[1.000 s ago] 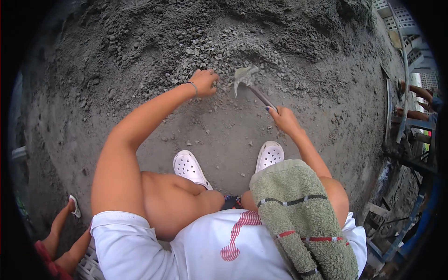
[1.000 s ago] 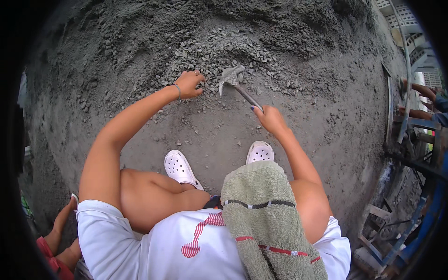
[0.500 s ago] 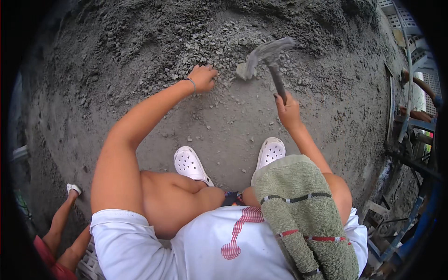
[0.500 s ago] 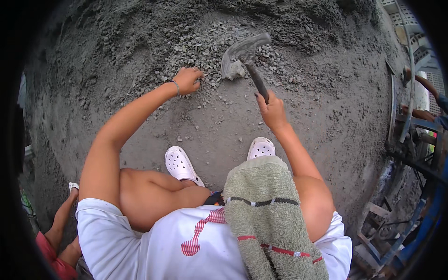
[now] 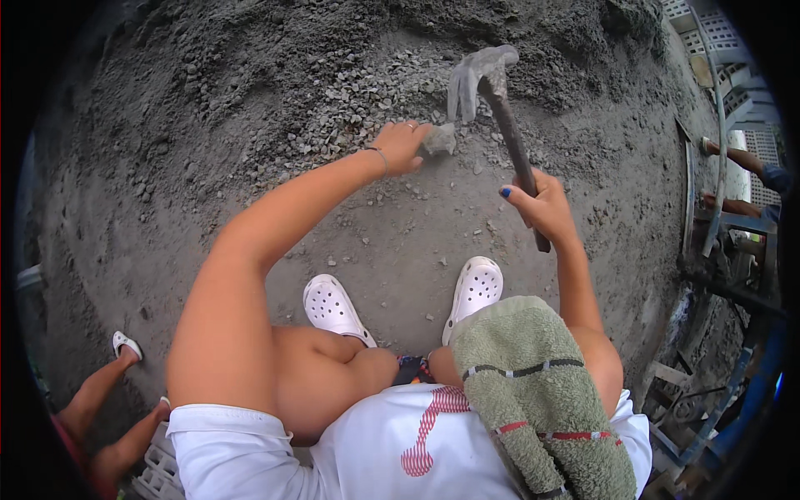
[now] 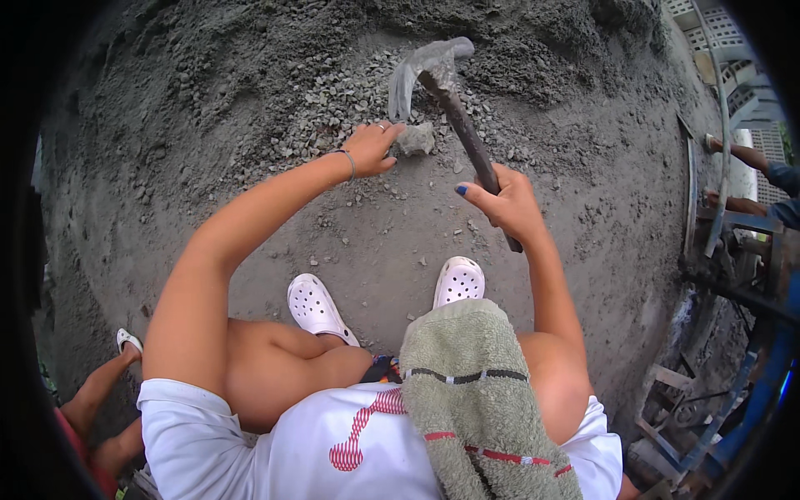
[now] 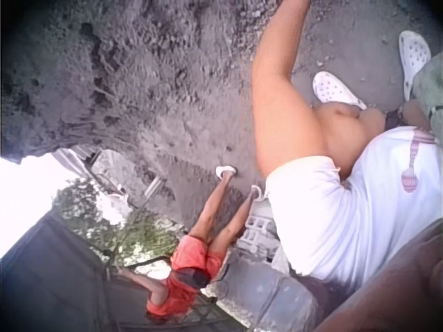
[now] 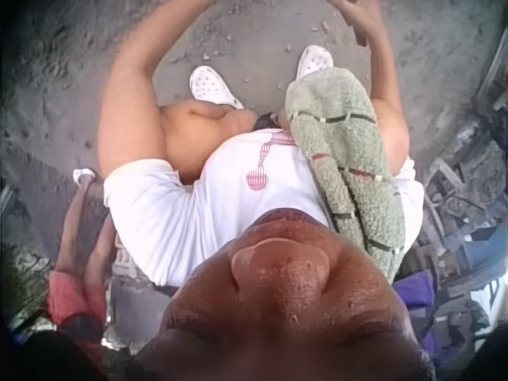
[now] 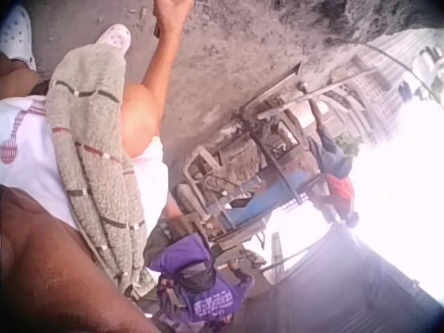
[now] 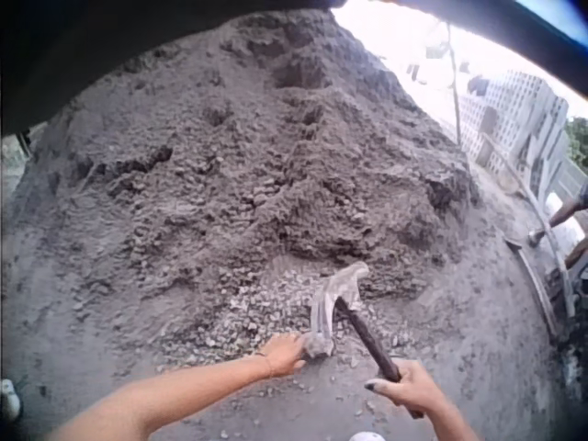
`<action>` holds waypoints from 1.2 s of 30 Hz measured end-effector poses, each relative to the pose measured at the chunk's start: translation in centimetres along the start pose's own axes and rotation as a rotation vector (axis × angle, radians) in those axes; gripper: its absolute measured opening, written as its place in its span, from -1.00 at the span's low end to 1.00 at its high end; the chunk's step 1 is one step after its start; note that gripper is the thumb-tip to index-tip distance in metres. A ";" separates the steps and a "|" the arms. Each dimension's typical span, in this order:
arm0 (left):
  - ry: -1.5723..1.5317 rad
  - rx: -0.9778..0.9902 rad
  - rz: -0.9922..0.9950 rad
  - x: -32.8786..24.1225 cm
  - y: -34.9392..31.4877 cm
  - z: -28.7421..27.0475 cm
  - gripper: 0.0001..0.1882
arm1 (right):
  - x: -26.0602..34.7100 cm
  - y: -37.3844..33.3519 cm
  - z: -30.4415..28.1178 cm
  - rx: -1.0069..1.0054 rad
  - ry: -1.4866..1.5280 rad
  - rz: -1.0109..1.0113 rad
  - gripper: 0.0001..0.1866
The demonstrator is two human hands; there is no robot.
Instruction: Breaking stones into smaller pieces using a hammer.
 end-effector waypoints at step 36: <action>0.070 0.040 0.231 1.5 -6.2 0.5 -0.55 | -7.7 0.5 6.4 0.047 -0.182 0.021 -0.58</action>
Point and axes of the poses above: each hand's wrist, its own y-axis towards the middle knuckle, its own z-axis out of the palm, x = y × z, the point moved 6 cm from there along y, towards the middle knuckle, and after that the axes turned 9 degrees about -y, right-handed, at the moved point
